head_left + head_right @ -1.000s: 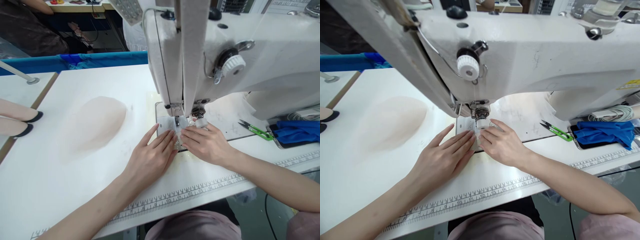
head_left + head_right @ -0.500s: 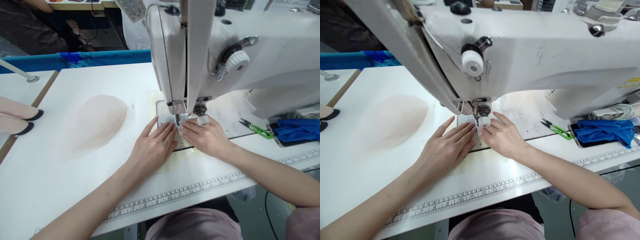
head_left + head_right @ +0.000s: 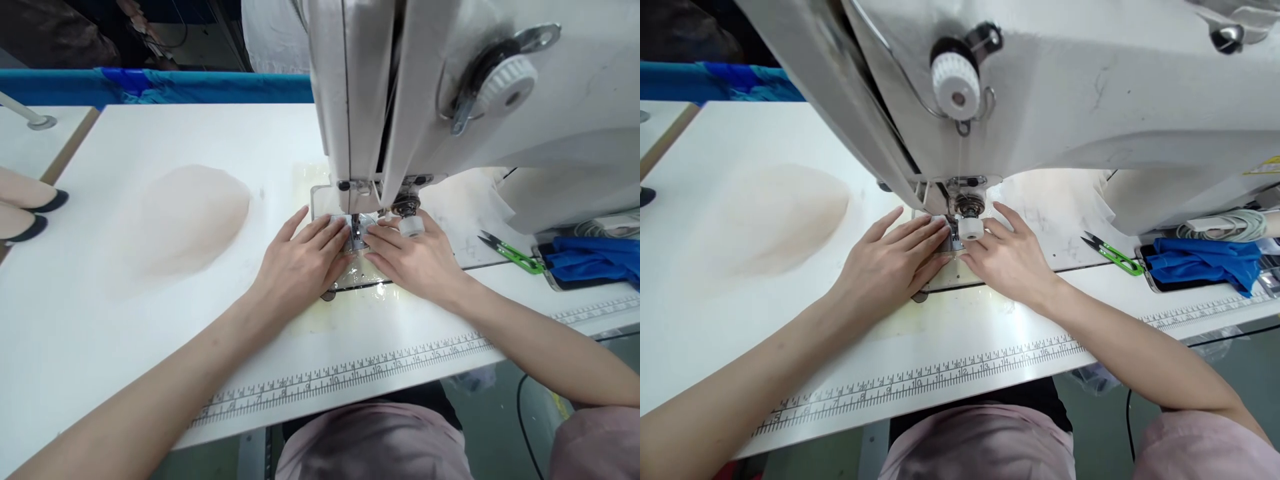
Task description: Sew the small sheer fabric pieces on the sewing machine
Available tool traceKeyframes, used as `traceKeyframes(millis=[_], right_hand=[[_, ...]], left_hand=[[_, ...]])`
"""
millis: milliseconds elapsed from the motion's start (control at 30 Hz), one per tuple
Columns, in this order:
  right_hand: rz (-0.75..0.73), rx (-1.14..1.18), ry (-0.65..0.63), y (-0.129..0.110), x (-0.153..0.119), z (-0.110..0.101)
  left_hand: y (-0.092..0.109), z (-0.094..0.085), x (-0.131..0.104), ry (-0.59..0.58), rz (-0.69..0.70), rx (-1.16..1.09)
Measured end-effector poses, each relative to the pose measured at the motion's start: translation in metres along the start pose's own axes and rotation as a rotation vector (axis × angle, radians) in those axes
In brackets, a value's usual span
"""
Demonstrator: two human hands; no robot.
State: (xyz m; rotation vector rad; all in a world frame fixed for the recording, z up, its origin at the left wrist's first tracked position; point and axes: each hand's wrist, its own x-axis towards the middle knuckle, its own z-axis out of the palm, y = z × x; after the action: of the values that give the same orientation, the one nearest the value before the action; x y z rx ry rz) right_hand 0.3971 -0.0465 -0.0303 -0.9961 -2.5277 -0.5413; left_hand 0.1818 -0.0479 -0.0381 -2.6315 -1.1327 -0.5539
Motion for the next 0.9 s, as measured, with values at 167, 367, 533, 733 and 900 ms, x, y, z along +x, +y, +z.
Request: traceKeyframes(millis=[167, 367, 533, 733, 900], right_hand=[[0.001, 0.002, 0.045, 0.003, -0.001, -0.005], [-0.022, 0.151, 0.039, -0.004, -0.002, -0.013], [-0.347, 0.496, 0.003, -0.010, -0.003, -0.014], [-0.008, 0.433, 0.282, 0.001, -0.005, -0.014], [0.250, 0.666, 0.307, -0.001, -0.004, -0.023]], left_hand=[[0.003, -0.006, -0.002, -0.028, -0.095, 0.036], [0.030, -0.028, -0.008, 0.016, 0.201, -0.077], [0.034, -0.041, -0.015, 0.216, 0.519, -0.140], [0.017, -0.039, -0.008, -0.127, -0.307, 0.037], [0.013, -0.040, -0.005, -0.293, -0.436, -0.165]])
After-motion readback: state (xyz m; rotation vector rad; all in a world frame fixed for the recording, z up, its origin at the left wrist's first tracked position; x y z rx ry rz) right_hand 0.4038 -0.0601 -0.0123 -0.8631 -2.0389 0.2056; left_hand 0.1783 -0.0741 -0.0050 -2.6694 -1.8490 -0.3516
